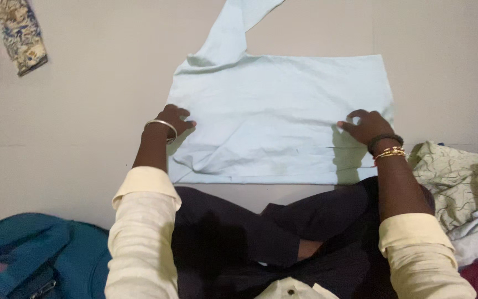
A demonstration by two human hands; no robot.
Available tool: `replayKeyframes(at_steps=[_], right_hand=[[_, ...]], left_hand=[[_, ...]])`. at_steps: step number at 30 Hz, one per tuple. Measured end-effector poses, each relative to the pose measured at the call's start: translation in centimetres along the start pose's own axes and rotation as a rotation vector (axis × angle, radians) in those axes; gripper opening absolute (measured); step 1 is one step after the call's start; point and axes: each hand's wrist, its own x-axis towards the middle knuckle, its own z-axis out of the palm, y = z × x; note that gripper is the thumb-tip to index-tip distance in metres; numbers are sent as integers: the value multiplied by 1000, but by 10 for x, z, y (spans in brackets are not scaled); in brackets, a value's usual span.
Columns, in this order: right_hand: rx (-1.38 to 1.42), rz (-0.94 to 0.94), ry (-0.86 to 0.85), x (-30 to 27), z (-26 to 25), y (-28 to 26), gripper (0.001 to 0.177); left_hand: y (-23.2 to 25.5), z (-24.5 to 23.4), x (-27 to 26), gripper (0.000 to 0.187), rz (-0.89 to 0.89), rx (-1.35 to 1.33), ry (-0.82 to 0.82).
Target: The person folds a light blue long-sleeved shirt by aligning the sleeves across the back and folding the sides inward before folding the bottom up.
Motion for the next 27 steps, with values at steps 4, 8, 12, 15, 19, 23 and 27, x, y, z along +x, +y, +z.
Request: replayKeyframes(at_steps=[4, 8, 12, 15, 19, 23, 27], right_hand=[[-138, 47, 110, -8, 1, -12, 88], [-152, 34, 82, 4, 7, -25, 101], [-164, 82, 58, 32, 4, -20, 107], [-181, 54, 219, 57, -1, -6, 101], [-73, 16, 429, 88, -9, 12, 67], [14, -42, 558, 116, -12, 21, 54], [115, -91, 616, 146, -8, 30, 52]], left_hand=[[6, 5, 6, 66, -3, 142, 61], [9, 15, 17, 73, 89, 164, 172], [16, 16, 19, 83, 43, 202, 107], [12, 11, 20, 78, 1, 138, 117], [-6, 10, 37, 77, 149, -108, 293], [-15, 8, 55, 71, 151, -205, 333], [-18, 8, 76, 65, 179, -292, 414]])
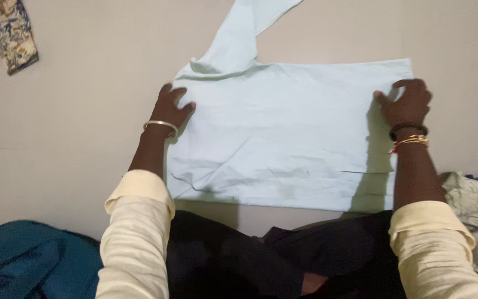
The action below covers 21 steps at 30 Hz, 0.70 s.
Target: The person folds a light blue long-sleeved shirt by aligning the sleeves across the back and folding the sides inward before folding the bottom up.
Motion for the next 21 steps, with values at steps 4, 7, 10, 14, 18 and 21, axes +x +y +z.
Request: replayKeyframes(at_steps=[4, 7, 10, 14, 18, 21], right_hand=[[78, -107, 53, 31, 19, 24, 52], [299, -51, 125, 41, 30, 40, 75], [210, -72, 165, 50, 35, 43, 73], [295, -76, 52, 45, 22, 34, 48], [379, 80, -74, 39, 4, 26, 30], [513, 76, -37, 34, -8, 19, 22]], left_hand=[[9, -1, 10, 56, -29, -255, 86], [23, -4, 11, 56, -306, -764, -5], [23, 2, 24, 50, -197, -840, 76], [12, 5, 29, 48, -202, -931, 162], [22, -8, 22, 34, -296, -903, 194], [33, -22, 13, 21, -343, -757, 174]])
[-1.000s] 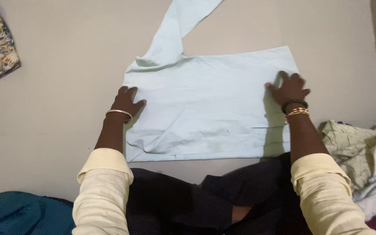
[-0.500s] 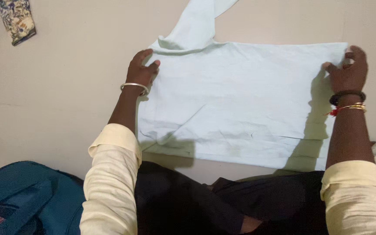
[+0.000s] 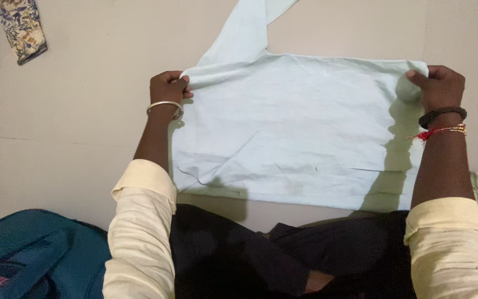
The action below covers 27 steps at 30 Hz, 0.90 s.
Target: The person folds a light blue long-sleeved shirt by aligning the sleeves across the back and folding the sides inward before folding the bottom up.
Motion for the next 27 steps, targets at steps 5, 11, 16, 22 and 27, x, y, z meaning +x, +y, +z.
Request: replayKeyframes(at_steps=[5, 11, 16, 22, 27], right_hand=[[42, -120, -38, -25, -29, -18, 20], [-173, -252, -56, -73, -79, -52, 23], [-152, -84, -125, -111, -104, -26, 6], [-527, 52, -379, -100, -79, 26, 17], [-706, -125, -538, -68, -73, 56, 32]], left_hand=[[17, -20, -21, 14, 27, -13, -82], [21, -58, -53, 16, 12, -9, -154], [-7, -88, -78, 21, -55, 251, -218], [-26, -88, -77, 11, -115, 531, -292], [-15, -83, -86, 9, -492, 338, -246]])
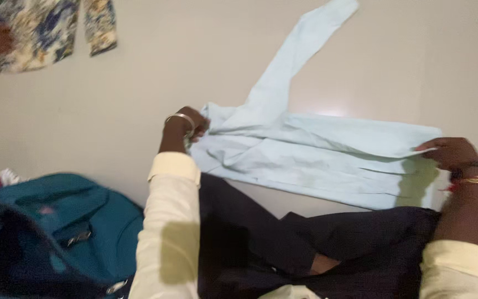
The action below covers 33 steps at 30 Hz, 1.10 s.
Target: The person folds a light blue long-sleeved shirt by aligning the sleeves across the back and folding the sides inward before folding the bottom up.
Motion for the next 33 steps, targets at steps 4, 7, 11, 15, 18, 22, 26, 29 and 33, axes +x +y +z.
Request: replayKeyframes(at_steps=[4, 7, 11, 15, 18, 22, 26, 29, 33], right_hand=[[127, -3, 52, 7, 14, 6, 27], [251, -10, -12, 9, 13, 7, 22], [434, -97, 49, -4, 18, 19, 18], [330, -65, -268, -5, 22, 24, 24], [49, -16, -458, 4, 22, 16, 36], [40, 68, -86, 15, 11, 15, 44], [195, 76, 336, 5, 3, 6, 55], [281, 265, 283, -3, -8, -1, 56], [279, 312, 217, -7, -16, -16, 47]], left_hand=[[0, 2, 3, 18, 75, -119, -71], [-1, 4, 1, 14, 118, -132, -30], [7, -2, 10, 11, 239, -159, -97], [3, -10, 5, 14, 95, -67, -141], [1, -11, 1, 19, 96, 48, -102], [0, -4, 35, 17, 304, -148, 51], [-8, 2, 65, 6, 584, -19, 128], [-2, 9, 58, 12, 500, -97, 94], [-1, 0, 42, 21, 535, -109, 139]])
